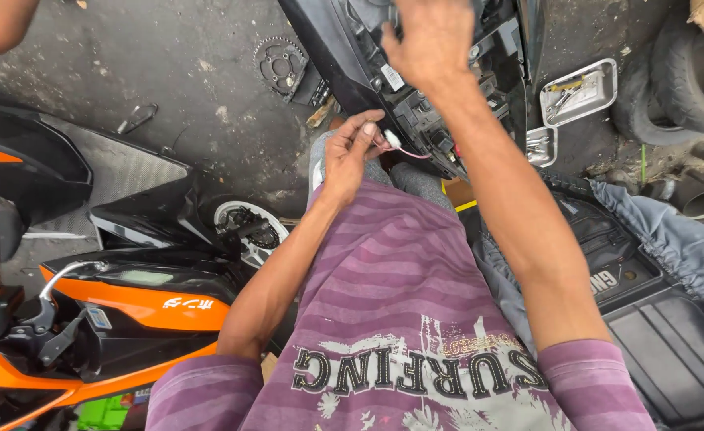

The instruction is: Connecting and insulating electrical wires on a motorcycle using pliers and electrical tape.

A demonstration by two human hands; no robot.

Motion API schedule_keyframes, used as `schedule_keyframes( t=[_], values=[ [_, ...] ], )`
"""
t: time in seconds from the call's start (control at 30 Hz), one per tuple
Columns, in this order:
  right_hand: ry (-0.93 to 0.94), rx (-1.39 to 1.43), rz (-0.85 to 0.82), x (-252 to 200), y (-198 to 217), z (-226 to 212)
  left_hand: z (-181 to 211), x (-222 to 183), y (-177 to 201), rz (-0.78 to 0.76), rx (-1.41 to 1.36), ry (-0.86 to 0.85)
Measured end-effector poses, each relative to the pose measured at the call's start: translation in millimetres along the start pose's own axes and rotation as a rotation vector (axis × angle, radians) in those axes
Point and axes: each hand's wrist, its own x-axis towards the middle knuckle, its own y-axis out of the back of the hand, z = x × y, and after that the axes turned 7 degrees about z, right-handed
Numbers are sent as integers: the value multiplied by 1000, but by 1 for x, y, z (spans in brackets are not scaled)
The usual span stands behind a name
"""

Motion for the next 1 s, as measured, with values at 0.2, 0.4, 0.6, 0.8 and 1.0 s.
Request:
schedule_keyframes(
  t=[0.2, 0.4, 0.6, 0.8, 1.0],
  values=[
    [-125, 453, -55, -5, 44, -17, -7, 7, 4, -118, -187, 228],
    [-397, 1069, 184, -106, 140, 10, -36, 13, -24, -164, -103, 202],
    [-631, 865, 442, -263, 138, 34, -64, 13, -69, -299, 127, 284],
    [-863, 1048, 629, -329, 112, 27, -60, -3, -115, -508, 496, 241],
    [-710, 679, 638, -311, 144, 19, -58, -14, -122, -532, 631, 182]
  ],
)
